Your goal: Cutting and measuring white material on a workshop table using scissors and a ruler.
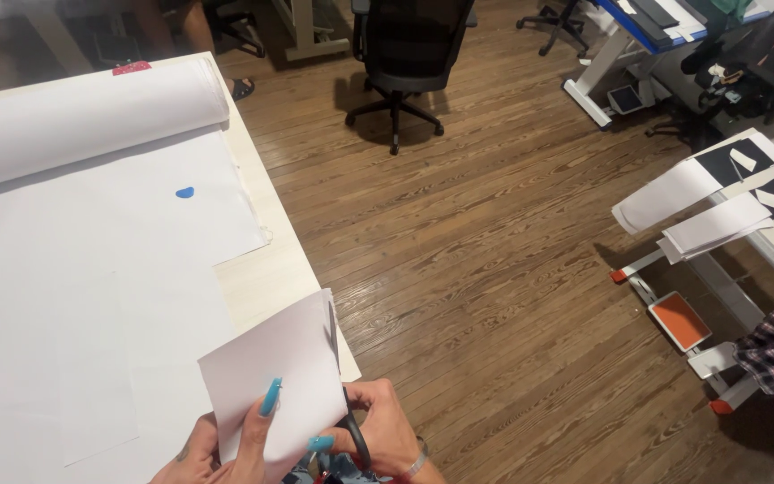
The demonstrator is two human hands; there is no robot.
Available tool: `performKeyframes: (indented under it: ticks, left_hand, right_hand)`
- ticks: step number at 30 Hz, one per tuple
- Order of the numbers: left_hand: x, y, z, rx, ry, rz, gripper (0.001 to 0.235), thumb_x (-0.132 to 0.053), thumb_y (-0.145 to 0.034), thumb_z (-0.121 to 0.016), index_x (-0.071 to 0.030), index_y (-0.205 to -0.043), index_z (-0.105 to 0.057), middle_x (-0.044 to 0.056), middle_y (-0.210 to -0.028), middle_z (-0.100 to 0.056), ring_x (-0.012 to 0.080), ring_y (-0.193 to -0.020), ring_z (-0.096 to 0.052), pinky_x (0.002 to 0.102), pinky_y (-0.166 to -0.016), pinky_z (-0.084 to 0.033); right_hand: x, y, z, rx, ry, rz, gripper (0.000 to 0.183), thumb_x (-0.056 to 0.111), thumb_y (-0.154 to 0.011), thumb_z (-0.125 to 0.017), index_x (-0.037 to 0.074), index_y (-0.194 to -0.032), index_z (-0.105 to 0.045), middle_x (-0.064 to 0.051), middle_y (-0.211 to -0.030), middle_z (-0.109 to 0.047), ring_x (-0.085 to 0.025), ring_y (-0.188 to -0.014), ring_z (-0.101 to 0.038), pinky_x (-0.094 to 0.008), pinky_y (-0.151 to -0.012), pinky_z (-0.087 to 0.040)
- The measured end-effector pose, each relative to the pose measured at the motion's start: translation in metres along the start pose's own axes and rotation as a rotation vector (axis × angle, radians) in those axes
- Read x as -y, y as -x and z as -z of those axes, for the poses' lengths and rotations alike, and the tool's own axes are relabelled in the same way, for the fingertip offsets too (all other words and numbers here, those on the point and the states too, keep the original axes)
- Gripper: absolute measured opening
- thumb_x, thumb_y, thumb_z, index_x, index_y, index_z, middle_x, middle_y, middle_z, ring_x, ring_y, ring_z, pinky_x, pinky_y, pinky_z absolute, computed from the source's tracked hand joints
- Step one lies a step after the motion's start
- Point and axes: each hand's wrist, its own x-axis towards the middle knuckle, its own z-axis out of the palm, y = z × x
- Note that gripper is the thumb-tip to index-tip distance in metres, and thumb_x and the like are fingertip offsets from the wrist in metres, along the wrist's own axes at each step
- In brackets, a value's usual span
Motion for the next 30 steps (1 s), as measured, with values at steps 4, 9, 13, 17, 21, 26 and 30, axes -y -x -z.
performKeyframes:
  ticks: [4,9,13,17,21,26,30]
  left_hand:
    - [-0.001,0.002,0.001,0.021,0.175,0.014,0.040,-0.034,-0.066,-0.072,0.002,-0.062,-0.057,0.002,-0.077,-0.069,0.0100,-0.070,-0.055,0.021,-0.070,-0.044]
    - [0.003,0.004,-0.002,0.051,0.306,0.028,0.033,-0.025,-0.065,-0.073,0.006,-0.067,-0.061,0.007,-0.079,-0.070,0.0115,-0.075,-0.059,0.021,-0.070,-0.044]
    - [0.003,0.007,-0.005,0.012,0.415,-0.009,0.031,-0.021,-0.065,-0.074,0.007,-0.065,-0.059,0.009,-0.080,-0.068,0.0133,-0.075,-0.059,0.023,-0.071,-0.046]
    - [-0.002,0.011,0.000,0.045,0.469,0.045,0.029,-0.015,-0.065,-0.072,0.009,-0.071,-0.059,0.012,-0.081,-0.067,0.0166,-0.076,-0.059,0.031,-0.069,-0.050]
    - [-0.010,0.015,0.004,0.082,0.523,0.095,0.027,-0.010,-0.066,-0.071,0.012,-0.076,-0.059,0.014,-0.082,-0.066,0.0199,-0.077,-0.059,0.040,-0.067,-0.054]
    - [-0.006,0.011,0.016,0.050,-0.041,-0.036,0.037,-0.047,-0.061,-0.066,-0.017,-0.082,-0.072,0.002,-0.069,-0.071,0.0136,-0.069,-0.062,0.021,-0.066,-0.045]
    - [-0.003,0.008,0.014,0.081,-0.257,0.002,0.043,-0.059,-0.061,-0.062,-0.018,-0.074,-0.070,0.002,-0.057,-0.060,0.0160,-0.056,-0.050,0.021,-0.053,-0.036]
  right_hand:
    - [-0.001,0.001,-0.002,-0.028,0.011,-0.002,0.030,0.033,-0.057,-0.076,0.007,-0.060,-0.062,0.007,-0.056,-0.053,-0.002,-0.059,-0.044,-0.020,-0.051,-0.038]
    - [0.002,0.007,-0.003,-0.064,-0.023,-0.054,0.032,0.032,-0.054,-0.078,0.005,-0.056,-0.060,0.005,-0.051,-0.051,-0.003,-0.053,-0.043,-0.021,-0.047,-0.035]
    - [0.008,0.009,-0.004,-0.052,-0.042,-0.051,0.032,0.032,-0.057,-0.078,0.006,-0.056,-0.059,0.005,-0.050,-0.050,-0.003,-0.052,-0.042,-0.021,-0.047,-0.035]
    - [0.007,0.011,-0.007,-0.055,-0.059,-0.049,0.031,0.030,-0.059,-0.078,0.007,-0.055,-0.059,0.005,-0.050,-0.050,-0.003,-0.052,-0.041,-0.020,-0.046,-0.035]
    - [0.006,0.012,-0.008,-0.060,-0.075,-0.043,0.029,0.028,-0.061,-0.078,0.007,-0.055,-0.059,0.005,-0.050,-0.050,-0.002,-0.051,-0.041,-0.019,-0.046,-0.035]
    - [0.000,0.014,-0.007,-0.045,-0.091,-0.095,0.028,0.028,-0.057,-0.077,0.006,-0.059,-0.060,0.006,-0.056,-0.051,-0.002,-0.058,-0.044,-0.018,-0.049,-0.036]
    - [-0.005,0.014,-0.005,-0.069,-0.074,-0.082,0.033,0.032,-0.055,-0.079,0.007,-0.058,-0.058,0.007,-0.055,-0.050,-0.002,-0.056,-0.042,-0.019,-0.047,-0.035]
